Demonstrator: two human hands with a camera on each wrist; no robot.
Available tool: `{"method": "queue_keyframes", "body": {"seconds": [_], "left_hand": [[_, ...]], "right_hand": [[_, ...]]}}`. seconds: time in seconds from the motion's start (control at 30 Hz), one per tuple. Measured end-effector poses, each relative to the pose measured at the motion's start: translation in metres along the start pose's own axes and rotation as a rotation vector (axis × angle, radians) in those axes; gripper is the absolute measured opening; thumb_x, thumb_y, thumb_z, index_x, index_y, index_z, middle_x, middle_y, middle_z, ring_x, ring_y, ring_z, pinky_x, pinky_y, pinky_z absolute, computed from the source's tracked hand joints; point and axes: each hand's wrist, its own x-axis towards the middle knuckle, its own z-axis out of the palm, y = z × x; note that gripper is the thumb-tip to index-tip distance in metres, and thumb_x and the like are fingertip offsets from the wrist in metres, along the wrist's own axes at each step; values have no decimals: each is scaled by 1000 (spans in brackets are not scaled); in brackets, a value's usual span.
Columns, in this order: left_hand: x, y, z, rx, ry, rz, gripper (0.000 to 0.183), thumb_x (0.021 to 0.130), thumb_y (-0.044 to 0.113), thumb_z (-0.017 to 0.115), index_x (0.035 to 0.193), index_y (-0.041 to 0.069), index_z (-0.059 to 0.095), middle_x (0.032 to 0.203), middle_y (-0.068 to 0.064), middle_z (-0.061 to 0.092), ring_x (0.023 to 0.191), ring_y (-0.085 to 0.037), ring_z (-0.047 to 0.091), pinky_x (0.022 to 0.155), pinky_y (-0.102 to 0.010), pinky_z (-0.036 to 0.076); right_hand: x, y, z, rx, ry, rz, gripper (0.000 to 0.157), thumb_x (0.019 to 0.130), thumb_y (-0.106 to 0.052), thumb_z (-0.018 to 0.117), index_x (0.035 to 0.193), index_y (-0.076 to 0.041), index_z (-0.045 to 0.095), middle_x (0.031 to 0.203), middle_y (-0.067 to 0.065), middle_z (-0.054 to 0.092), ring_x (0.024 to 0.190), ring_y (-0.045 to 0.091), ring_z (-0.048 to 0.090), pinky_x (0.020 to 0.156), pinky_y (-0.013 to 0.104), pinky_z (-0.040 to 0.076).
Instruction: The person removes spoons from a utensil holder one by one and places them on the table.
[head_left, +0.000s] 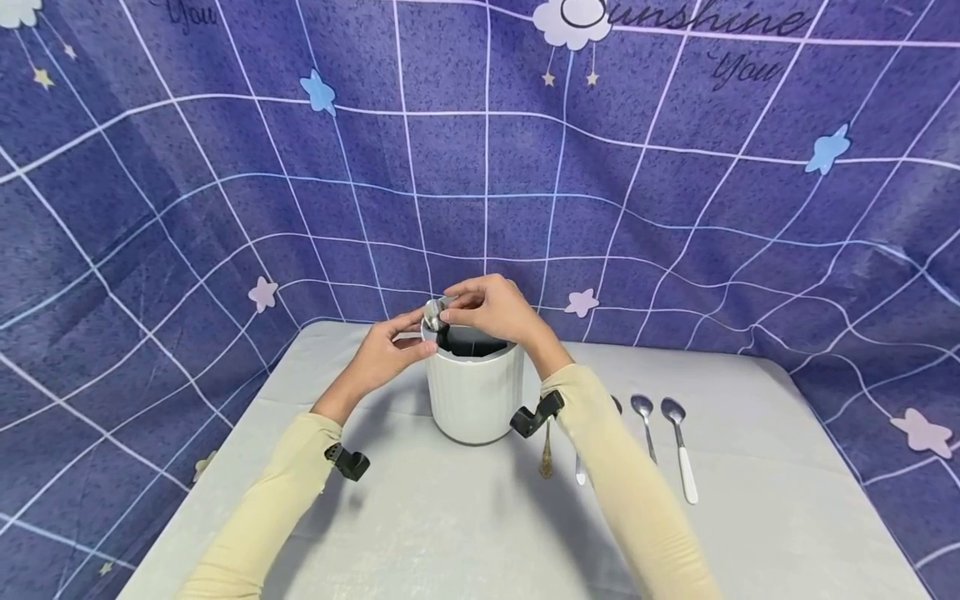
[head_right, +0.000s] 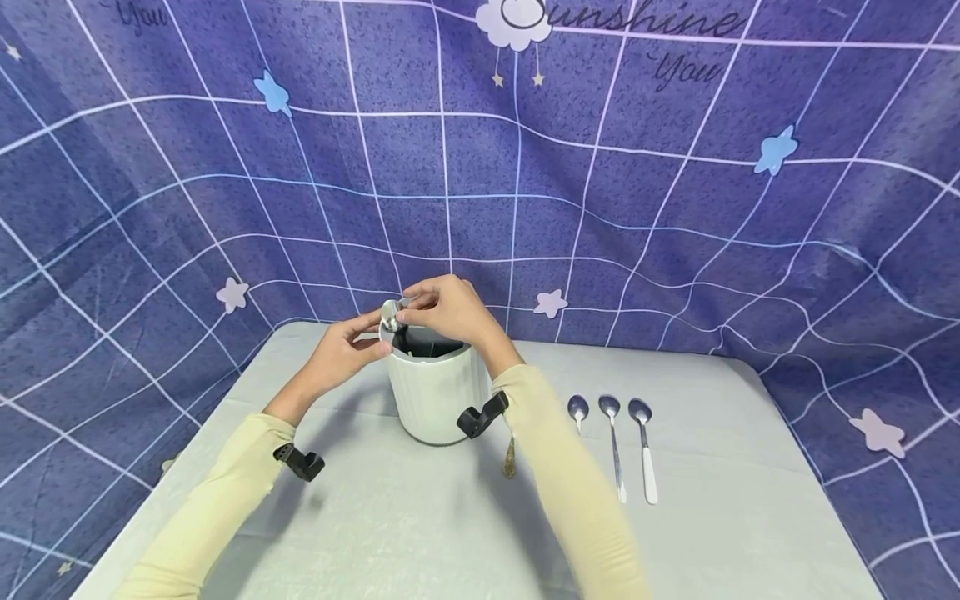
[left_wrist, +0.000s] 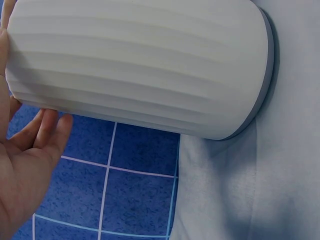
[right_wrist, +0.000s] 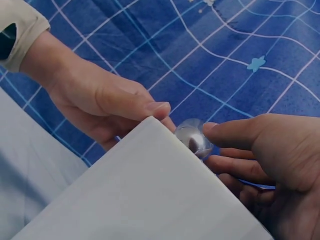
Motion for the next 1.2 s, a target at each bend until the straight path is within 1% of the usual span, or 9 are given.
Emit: {"method": "queue_keyframes", "body": {"seconds": [0.13,0.2,0.27,0.4,0.53,0.7,0.83,1.03,1.2], "left_hand": [[0,0,0,2,3,1,62,93,13,77,149,7,52,148,-14,55,128,-38,56,108,-43,54],[0,0,0,2,2,-3,63,93,15,78,150,7,51,148,-15,55,128,-38,56,109,-49,52],[0,-1,1,-3,2,-6,64,93,15,78,150,5,51,148,-17,55,128,-39,56,109,-53,51],[-1,-2,1,-10,5,-3,65,92,14,78,150,4,50,147,-20,54,127,-42,56,109,-54,50],[-1,0,1,-6,12,-2,64,92,13,78,150,5,51,148,-20,54,126,-40,58,110,-55,50],[-1,2,1,4,5,-11,63,93,14,77,150,9,52,150,-18,52,128,-38,57,111,-56,49],[0,0,1,4,-4,-15,62,93,15,77,150,12,53,151,-16,51,130,-39,56,112,-59,46],[0,1,1,21,-7,-21,62,93,17,77,150,17,53,153,-14,50,131,-39,54,113,-60,45],[0,2,1,19,-2,-23,62,93,17,78,150,15,54,152,-16,51,130,-38,56,113,-63,44]], "right_hand": [[0,0,2,-28,-5,-10,40,90,-26,81,125,-7,73,98,0,78,88,11,72,83,31,62],[0,-1,3,-36,-8,-11,37,89,-24,82,122,-8,75,95,-1,78,85,11,72,79,30,61],[-1,-1,3,-40,-12,-12,34,88,-23,83,118,-8,77,92,-1,78,82,11,71,75,28,61],[-2,-2,3,-38,-15,-20,23,87,-21,84,107,-9,79,87,-1,76,77,12,69,69,25,59],[-5,-4,1,-16,-26,-27,17,88,-18,83,101,-8,77,87,0,76,79,12,70,72,27,59],[-6,-4,0,7,-33,-15,19,90,-16,80,106,-7,76,90,1,78,85,11,73,82,29,61],[-6,-3,0,9,-22,-4,20,91,-16,79,109,-7,76,92,1,79,87,11,74,84,31,61],[-10,-3,-3,41,-3,-12,21,93,-15,77,113,-8,74,93,2,79,88,12,74,84,32,61],[-13,-6,-6,38,31,-45,23,93,-16,77,114,-7,73,95,3,78,88,13,74,81,32,61]]}}
